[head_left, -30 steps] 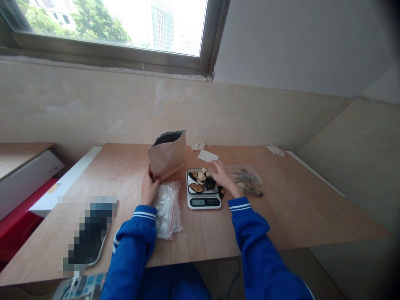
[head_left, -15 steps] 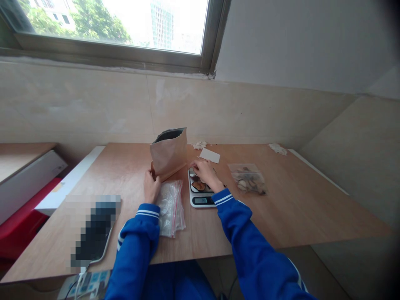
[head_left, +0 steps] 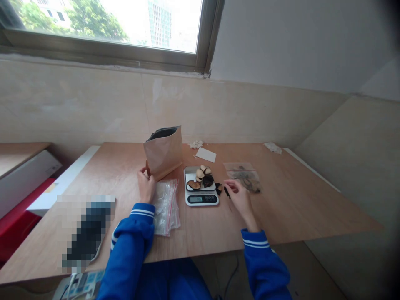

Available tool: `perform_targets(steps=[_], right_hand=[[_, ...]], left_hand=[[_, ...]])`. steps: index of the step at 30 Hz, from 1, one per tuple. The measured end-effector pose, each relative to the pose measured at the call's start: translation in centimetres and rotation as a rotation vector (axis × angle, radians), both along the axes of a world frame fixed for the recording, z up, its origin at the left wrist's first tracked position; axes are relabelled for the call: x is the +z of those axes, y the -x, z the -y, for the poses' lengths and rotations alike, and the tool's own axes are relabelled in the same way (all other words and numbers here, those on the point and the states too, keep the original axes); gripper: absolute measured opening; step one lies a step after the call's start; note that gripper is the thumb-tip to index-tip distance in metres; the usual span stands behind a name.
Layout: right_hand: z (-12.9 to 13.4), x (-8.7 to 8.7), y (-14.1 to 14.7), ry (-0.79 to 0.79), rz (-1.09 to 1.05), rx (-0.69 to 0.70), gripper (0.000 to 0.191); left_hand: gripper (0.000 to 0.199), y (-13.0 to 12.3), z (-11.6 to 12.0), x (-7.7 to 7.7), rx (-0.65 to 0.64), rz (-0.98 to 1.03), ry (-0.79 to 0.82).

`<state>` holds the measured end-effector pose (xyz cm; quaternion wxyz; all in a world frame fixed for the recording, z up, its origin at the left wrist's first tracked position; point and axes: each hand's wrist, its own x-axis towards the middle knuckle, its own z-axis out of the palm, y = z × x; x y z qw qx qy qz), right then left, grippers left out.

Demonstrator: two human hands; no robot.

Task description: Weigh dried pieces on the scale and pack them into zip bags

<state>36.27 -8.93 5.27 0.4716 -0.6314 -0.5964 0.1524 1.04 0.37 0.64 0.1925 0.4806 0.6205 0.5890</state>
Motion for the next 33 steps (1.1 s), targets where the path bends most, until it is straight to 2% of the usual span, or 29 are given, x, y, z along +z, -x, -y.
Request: perform_targets(steps=[3, 5, 7, 10, 13, 16, 18, 20, 22, 24, 29, 33], right_hand=[[1.1, -3.1, -0.7, 0.032, 0.091, -0.028, 0.029], [1.4, -4.3, -0.4, 0.003, 0.141, -0.03, 0.028], [1.4, -4.9, 0.0, -0.044, 0.178, -0.042, 0.028], [1.5, -5.3, 0.3, -0.091, 0.202, -0.069, 0.028], [1.8, -5.3, 0.1, -0.117, 0.204, -0.099, 0.027], [1.9, -5.4, 0.0, -0.119, 0.225, -0.135, 0.026], [1.9, -5.5, 0.0, -0.113, 0.234, -0.139, 0.025], [1.9, -5.6, 0.0, -0.115, 0.234, -0.126, 0.025], [1.8, -5.7, 0.1, -0.122, 0.242, -0.113, 0.025], [1.8, -5.8, 0.1, -0.126, 0.262, -0.11, 0.025], [1.9, -5.7, 0.2, -0.126, 0.28, -0.096, 0.029], [0.9, -4.1, 0.8, -0.153, 0.226, -0.017, 0.037]], left_hand=[[0.039, -0.3, 0.6, 1.5, 0.123, -0.041, -0.107], [0.038, -0.5, 1.4, 3.1, 0.216, -0.063, -0.219], [0.033, -0.9, 2.4, 5.1, 0.244, -0.098, -0.3], [0.019, -1.6, 4.5, 8.1, 0.101, -0.185, -0.277], [0.014, -2.4, 7.1, 9.5, -0.121, -0.302, -0.072], [0.017, -2.7, 9.6, 8.2, -0.257, -0.374, 0.206], [0.023, -2.8, 11.0, 6.3, -0.326, -0.437, 0.408], [0.027, -2.8, 12.0, 4.3, -0.368, -0.51, 0.504], [0.028, -3.0, 12.6, 2.9, -0.368, -0.578, 0.499], [0.028, -3.2, 12.8, 2.1, -0.331, -0.624, 0.466], [0.026, -3.6, 12.5, 2.3, -0.283, -0.654, 0.465], [0.028, -3.5, 12.4, 2.4, -0.306, -0.634, 0.449]])
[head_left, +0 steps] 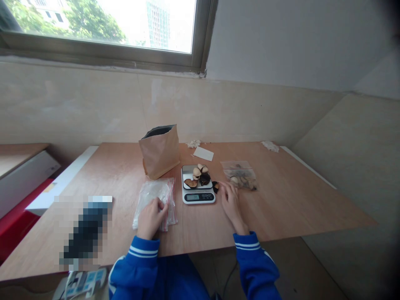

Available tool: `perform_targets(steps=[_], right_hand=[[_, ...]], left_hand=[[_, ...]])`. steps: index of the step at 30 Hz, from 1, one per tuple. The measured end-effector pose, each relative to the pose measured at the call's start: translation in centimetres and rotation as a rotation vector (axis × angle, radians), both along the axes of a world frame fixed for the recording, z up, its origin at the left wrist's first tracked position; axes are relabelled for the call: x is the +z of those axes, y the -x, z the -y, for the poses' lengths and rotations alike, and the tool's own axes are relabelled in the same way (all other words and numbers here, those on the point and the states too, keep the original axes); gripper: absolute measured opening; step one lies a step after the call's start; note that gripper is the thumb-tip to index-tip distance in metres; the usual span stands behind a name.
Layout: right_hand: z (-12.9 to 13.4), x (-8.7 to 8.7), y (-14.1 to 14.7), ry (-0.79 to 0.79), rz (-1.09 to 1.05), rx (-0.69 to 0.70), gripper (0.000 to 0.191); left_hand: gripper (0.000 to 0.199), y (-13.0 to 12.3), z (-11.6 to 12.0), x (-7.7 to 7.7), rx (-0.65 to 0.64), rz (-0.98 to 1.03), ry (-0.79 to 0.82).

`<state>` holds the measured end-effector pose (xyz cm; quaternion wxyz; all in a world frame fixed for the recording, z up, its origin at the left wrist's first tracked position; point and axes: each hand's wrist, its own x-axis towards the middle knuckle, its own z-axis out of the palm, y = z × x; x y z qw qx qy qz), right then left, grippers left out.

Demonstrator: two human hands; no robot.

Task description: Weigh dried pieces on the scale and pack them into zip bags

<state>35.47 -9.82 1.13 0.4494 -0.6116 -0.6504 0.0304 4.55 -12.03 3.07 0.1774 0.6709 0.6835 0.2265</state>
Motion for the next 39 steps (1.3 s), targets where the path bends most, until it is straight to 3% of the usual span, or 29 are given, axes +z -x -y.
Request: perform_targets(steps=[5, 10, 14, 20, 24, 27, 30, 33, 36, 39], right_hand=[[-4.7, 4.0, 1.3, 0.032, -0.018, 0.22, 0.048], [-8.1, 6.5, 2.6, 0.223, 0.007, 0.268, 0.058], [-7.2, 6.1, 2.9, 0.261, -0.077, 0.323, 0.055], [-5.4, 3.8, 0.6, 0.168, -0.201, 0.222, 0.047], [-4.6, 4.1, -0.2, 0.133, -0.187, 0.215, 0.038], [-4.0, 5.2, -0.1, 0.103, -0.168, 0.207, 0.035], [-3.8, 5.9, 0.2, 0.092, -0.14, 0.241, 0.032], [-4.0, 5.6, 0.7, 0.124, -0.067, 0.299, 0.029], [-4.3, 5.0, 1.4, 0.165, 0.01, 0.358, 0.029], [-4.5, 4.5, 2.4, 0.184, 0.045, 0.389, 0.029]], left_hand=[[0.03, 0.0, 0.1, -0.3, 0.01, 0.008, -0.048], [0.03, 0.0, 0.1, -0.3, 0.007, 0.034, -0.055], [0.031, 0.1, 0.0, -0.3, 0.004, 0.042, -0.049], [0.031, 0.2, 0.1, -0.5, 0.005, 0.083, -0.038], [0.038, 0.5, -0.3, 0.6, 0.104, 0.285, -0.059], [0.046, 1.5, -2.7, 2.0, 0.279, 0.319, -0.35], [0.075, 2.9, -7.0, 2.9, 0.3, 0.231, -0.543], [0.098, 3.9, -11.2, 2.3, 0.285, 0.255, -0.439], [0.092, 4.2, -13.1, 0.4, 0.21, 0.289, -0.327], [0.079, 4.2, -13.1, -1.4, 0.226, 0.253, -0.264]])
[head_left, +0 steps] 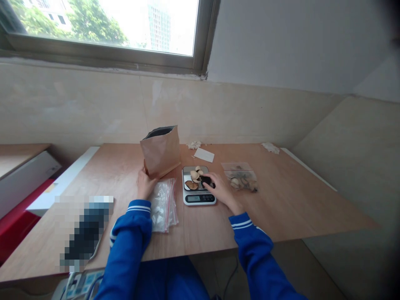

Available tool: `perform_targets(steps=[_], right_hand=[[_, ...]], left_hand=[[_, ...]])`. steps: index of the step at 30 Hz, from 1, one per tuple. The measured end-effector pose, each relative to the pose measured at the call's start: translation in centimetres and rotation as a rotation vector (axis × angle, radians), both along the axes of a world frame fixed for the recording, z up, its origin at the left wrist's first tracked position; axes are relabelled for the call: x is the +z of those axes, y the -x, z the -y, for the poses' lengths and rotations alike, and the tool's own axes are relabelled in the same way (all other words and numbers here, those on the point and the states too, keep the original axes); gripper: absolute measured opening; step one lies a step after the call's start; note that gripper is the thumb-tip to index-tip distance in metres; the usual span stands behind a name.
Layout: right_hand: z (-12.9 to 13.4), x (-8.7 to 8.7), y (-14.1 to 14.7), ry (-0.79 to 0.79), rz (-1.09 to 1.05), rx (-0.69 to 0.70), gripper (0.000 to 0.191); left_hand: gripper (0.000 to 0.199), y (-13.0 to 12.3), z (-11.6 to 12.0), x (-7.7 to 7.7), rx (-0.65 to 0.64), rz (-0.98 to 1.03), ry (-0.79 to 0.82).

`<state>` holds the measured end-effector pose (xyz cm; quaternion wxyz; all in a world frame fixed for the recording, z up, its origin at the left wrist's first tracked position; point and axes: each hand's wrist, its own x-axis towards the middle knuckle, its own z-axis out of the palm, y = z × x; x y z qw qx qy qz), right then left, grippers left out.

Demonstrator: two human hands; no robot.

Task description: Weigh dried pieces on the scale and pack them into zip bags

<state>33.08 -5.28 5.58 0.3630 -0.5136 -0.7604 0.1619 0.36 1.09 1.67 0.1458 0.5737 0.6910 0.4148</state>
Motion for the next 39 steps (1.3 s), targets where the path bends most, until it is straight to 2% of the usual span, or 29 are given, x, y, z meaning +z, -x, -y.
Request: perform_targets(steps=[2, 5, 9, 12, 17, 19, 22, 24, 30, 35, 39], right_hand=[[-0.2, -0.3, 0.4, -0.004, 0.004, -0.02, 0.024], [-0.6, -0.7, 0.1, -0.009, -0.005, -0.087, 0.019], [-1.8, -1.3, -1.9, -0.049, -0.027, -0.252, 0.019], [-2.5, -1.8, -3.6, -0.076, 0.059, -0.334, 0.016], [-1.9, -2.2, -4.6, -0.153, 0.266, -0.337, 0.02], [-1.1, -2.4, -4.4, -0.171, 0.256, -0.302, 0.021], [0.1, -2.8, -4.3, -0.107, 0.232, -0.145, 0.021], [0.6, -3.3, -4.4, -0.064, 0.214, -0.088, 0.022], [1.4, -4.3, -5.7, -0.034, 0.106, -0.122, 0.015], [1.3, -2.9, -5.2, -0.033, 0.018, -0.258, 0.011], [0.3, -0.9, -2.6, -0.058, -0.01, -0.235, 0.017]], left_hand=[[0.069, -0.1, 0.3, -0.7, 0.026, -0.017, 0.042], [0.059, -0.1, 0.4, -0.9, 0.031, -0.043, 0.075], [0.054, -0.1, 0.3, -0.8, 0.026, -0.075, 0.072], [0.052, -0.1, 0.4, -0.8, 0.024, -0.082, 0.058], [0.051, -0.1, 0.4, -1.0, 0.021, -0.08, 0.058], [0.051, 0.0, 0.4, -1.1, 0.019, -0.082, 0.059], [0.051, 0.0, 0.4, -1.2, 0.015, -0.081, 0.055], [0.051, 0.0, 0.4, -1.2, 0.014, -0.077, 0.051], [0.05, -0.1, 0.5, -1.1, 0.017, -0.076, 0.059], [0.05, -0.1, 0.5, -1.1, 0.019, -0.073, 0.058], [0.049, -0.1, 0.6, -1.0, 0.016, -0.062, 0.063]])
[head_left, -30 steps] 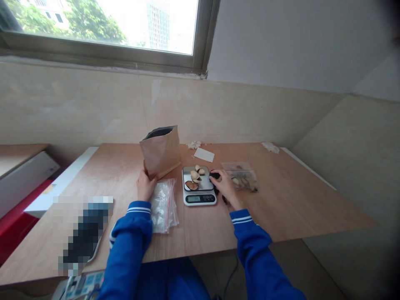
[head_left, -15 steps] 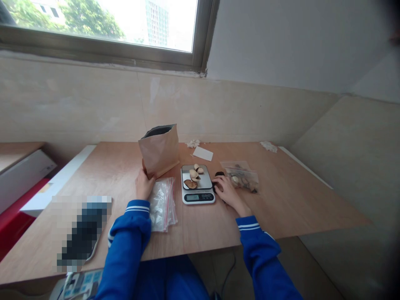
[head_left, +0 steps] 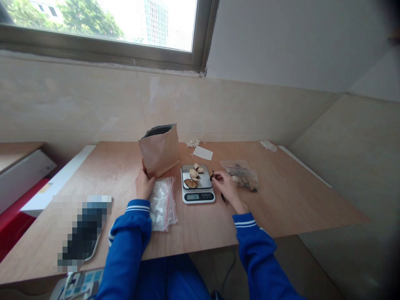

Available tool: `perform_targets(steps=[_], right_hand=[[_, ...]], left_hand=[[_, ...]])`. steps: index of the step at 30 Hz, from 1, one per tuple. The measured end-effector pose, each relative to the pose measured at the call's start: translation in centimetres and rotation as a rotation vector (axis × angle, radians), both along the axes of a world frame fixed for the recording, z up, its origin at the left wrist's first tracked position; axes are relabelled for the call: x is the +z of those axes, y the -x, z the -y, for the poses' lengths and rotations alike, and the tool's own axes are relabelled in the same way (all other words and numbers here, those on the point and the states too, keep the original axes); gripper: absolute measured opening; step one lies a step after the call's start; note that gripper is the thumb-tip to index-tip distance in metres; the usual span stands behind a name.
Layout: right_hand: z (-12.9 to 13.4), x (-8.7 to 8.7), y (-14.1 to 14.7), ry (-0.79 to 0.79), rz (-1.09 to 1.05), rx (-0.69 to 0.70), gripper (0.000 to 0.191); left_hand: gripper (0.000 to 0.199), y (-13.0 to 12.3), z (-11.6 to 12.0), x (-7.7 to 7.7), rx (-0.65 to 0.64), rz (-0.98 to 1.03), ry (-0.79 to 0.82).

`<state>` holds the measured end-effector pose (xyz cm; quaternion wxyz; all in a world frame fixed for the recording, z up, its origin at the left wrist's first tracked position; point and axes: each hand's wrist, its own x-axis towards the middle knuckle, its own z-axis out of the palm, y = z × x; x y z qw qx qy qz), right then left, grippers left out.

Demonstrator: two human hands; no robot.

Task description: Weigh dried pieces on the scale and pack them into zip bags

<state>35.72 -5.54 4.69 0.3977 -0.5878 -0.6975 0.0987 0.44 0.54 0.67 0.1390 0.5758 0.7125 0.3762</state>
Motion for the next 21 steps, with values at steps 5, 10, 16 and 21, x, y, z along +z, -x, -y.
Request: perform_targets(steps=[5, 10, 16, 21], right_hand=[[-1.3, 0.4, 2.9, 0.022, 0.054, 0.077, 0.019], [-0.5, 0.5, 3.2, -0.016, 0.1, 0.128, 0.017], [3.4, 0.1, 0.9, -0.088, 0.048, 0.013, 0.027], [6.7, -4.0, -1.5, -0.046, 0.111, -0.122, 0.031]], left_hand=[[0.048, -0.1, 0.1, 0.3, 0.003, -0.007, 0.014], [0.049, -0.3, 0.1, 0.5, 0.01, -0.023, 0.023], [0.049, -0.3, 0.3, 0.6, 0.008, -0.043, 0.038], [0.046, -0.2, 0.3, 0.6, 0.011, -0.037, 0.039]])
